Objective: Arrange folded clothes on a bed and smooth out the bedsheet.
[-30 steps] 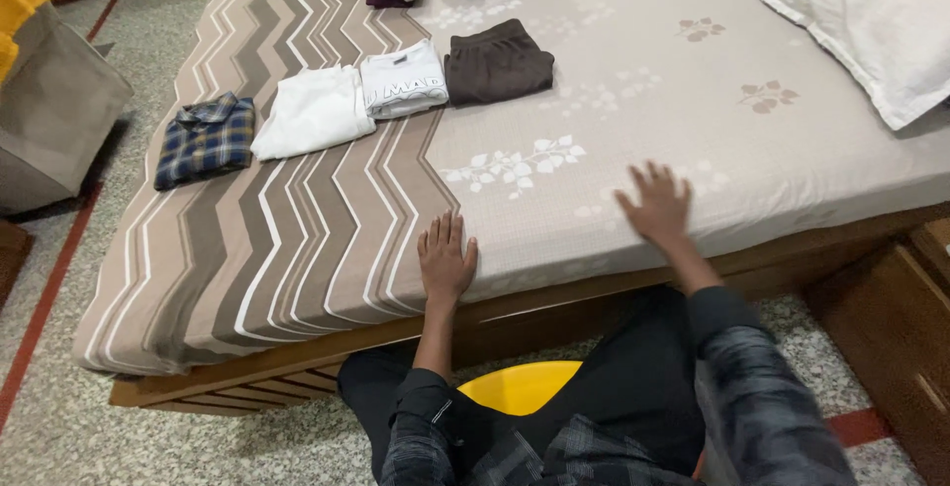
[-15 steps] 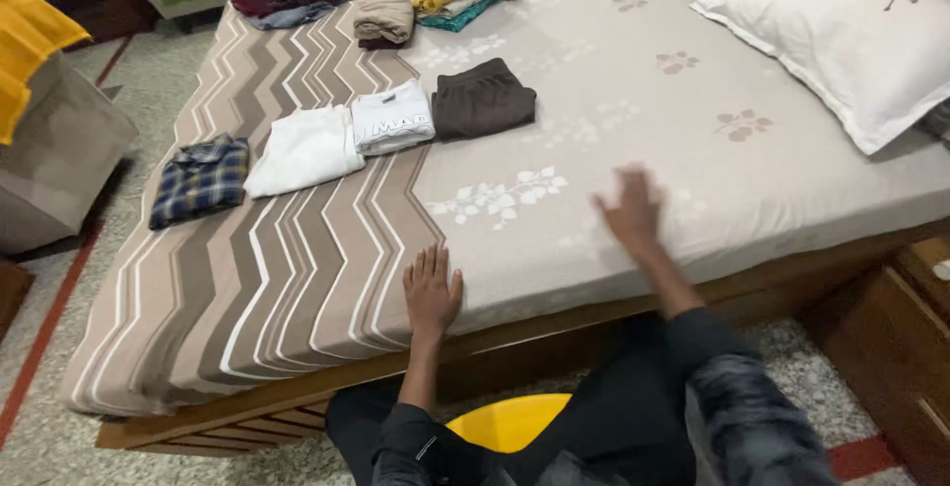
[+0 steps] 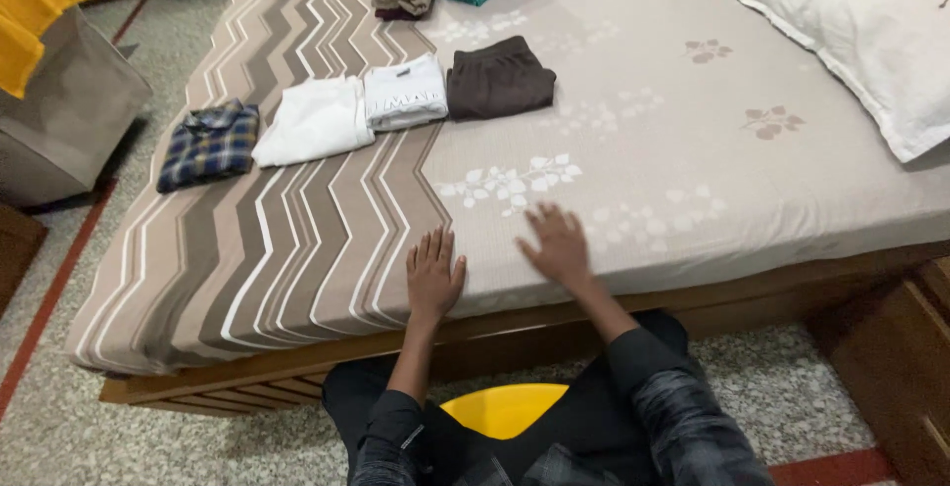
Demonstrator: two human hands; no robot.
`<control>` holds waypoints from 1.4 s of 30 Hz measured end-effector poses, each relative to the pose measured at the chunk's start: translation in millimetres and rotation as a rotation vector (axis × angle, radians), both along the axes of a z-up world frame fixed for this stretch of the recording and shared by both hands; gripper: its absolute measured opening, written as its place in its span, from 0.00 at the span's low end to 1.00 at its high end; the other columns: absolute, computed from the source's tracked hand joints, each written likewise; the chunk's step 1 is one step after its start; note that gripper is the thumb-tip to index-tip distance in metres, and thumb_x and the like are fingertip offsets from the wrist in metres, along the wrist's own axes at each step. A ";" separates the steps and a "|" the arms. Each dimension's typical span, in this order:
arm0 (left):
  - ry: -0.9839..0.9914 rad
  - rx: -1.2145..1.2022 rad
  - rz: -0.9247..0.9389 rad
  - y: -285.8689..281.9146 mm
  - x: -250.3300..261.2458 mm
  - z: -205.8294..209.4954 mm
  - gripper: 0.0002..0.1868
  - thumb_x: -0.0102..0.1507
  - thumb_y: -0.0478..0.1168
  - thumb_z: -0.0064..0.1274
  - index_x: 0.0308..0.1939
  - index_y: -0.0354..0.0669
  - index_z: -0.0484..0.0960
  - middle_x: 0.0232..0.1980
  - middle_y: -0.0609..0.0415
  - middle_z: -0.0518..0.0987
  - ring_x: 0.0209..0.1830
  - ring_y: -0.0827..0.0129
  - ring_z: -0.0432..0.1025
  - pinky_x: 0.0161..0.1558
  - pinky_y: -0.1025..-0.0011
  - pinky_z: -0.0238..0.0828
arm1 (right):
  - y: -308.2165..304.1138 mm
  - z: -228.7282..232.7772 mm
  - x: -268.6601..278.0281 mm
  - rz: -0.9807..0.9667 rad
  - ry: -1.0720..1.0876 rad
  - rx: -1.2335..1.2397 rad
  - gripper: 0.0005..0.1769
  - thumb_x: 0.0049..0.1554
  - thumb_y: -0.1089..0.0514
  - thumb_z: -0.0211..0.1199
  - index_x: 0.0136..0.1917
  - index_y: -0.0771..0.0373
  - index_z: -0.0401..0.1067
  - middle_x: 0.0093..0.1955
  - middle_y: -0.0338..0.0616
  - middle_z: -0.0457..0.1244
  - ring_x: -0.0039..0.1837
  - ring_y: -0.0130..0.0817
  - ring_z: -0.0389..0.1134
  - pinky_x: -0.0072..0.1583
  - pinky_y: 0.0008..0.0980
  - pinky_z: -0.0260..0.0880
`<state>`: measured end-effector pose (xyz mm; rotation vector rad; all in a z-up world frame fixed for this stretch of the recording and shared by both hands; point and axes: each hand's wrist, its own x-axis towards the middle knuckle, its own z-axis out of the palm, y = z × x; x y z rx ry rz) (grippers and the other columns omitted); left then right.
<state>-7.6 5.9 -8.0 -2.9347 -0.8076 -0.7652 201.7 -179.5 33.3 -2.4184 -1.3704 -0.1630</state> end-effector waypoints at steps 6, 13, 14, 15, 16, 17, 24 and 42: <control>-0.020 0.002 -0.012 -18.6 -29.0 5.9 0.33 0.72 0.59 0.36 0.78 0.54 0.62 0.82 0.52 0.59 0.82 0.57 0.52 0.78 0.55 0.39 | -70.6 -1.0 85.1 -0.218 -0.003 0.003 0.40 0.64 0.27 0.42 0.81 0.49 0.56 0.85 0.47 0.46 0.85 0.48 0.41 0.80 0.56 0.32; 0.024 0.016 0.026 -33.7 -61.7 -6.3 0.33 0.71 0.59 0.35 0.80 0.57 0.56 0.83 0.53 0.52 0.83 0.60 0.47 0.79 0.56 0.35 | -165.4 -3.1 181.7 -0.245 0.042 -0.008 0.39 0.65 0.30 0.43 0.81 0.49 0.56 0.85 0.44 0.46 0.84 0.48 0.41 0.78 0.59 0.31; 0.027 0.015 0.025 -34.9 -65.8 -9.0 0.35 0.72 0.59 0.37 0.81 0.54 0.54 0.84 0.50 0.50 0.84 0.58 0.45 0.80 0.54 0.34 | -179.7 -4.3 196.2 -0.233 0.030 0.031 0.37 0.65 0.30 0.45 0.80 0.49 0.59 0.84 0.45 0.48 0.84 0.48 0.44 0.78 0.57 0.34; 0.030 0.014 0.024 -36.0 -70.3 -12.1 0.37 0.72 0.58 0.38 0.82 0.50 0.52 0.86 0.47 0.47 0.85 0.57 0.43 0.81 0.53 0.32 | -193.4 -6.0 211.2 -0.222 0.019 0.070 0.36 0.66 0.30 0.47 0.79 0.50 0.62 0.84 0.46 0.51 0.85 0.49 0.47 0.79 0.56 0.37; 0.033 0.011 0.044 -45.6 -76.7 -7.3 0.37 0.72 0.58 0.38 0.82 0.50 0.52 0.86 0.47 0.47 0.85 0.57 0.43 0.81 0.53 0.32 | -212.9 -19.5 231.4 -0.202 0.022 0.067 0.36 0.66 0.30 0.47 0.79 0.50 0.62 0.84 0.46 0.51 0.85 0.49 0.47 0.79 0.56 0.37; 0.004 -0.009 0.026 -55.1 -82.3 -2.7 0.39 0.70 0.58 0.42 0.81 0.50 0.52 0.85 0.46 0.47 0.84 0.55 0.43 0.80 0.52 0.33 | -231.5 -33.3 252.8 -0.266 -0.025 0.088 0.36 0.67 0.32 0.49 0.79 0.54 0.63 0.83 0.50 0.52 0.84 0.51 0.48 0.79 0.57 0.39; -0.113 -0.240 -0.049 -91.7 -113.5 9.9 0.47 0.64 0.50 0.56 0.80 0.36 0.50 0.85 0.43 0.48 0.85 0.50 0.43 0.80 0.49 0.37 | -205.1 12.7 189.6 -1.076 0.806 0.480 0.38 0.67 0.35 0.51 0.77 0.64 0.59 0.78 0.63 0.58 0.77 0.59 0.60 0.77 0.60 0.56; 0.262 -0.311 0.229 127.6 -146.8 50.9 0.38 0.69 0.62 0.44 0.77 0.48 0.61 0.82 0.43 0.50 0.84 0.49 0.42 0.78 0.48 0.34 | 25.5 -24.6 -2.0 0.147 0.008 0.112 0.45 0.69 0.27 0.40 0.83 0.63 0.56 0.87 0.59 0.44 0.85 0.57 0.41 0.78 0.64 0.30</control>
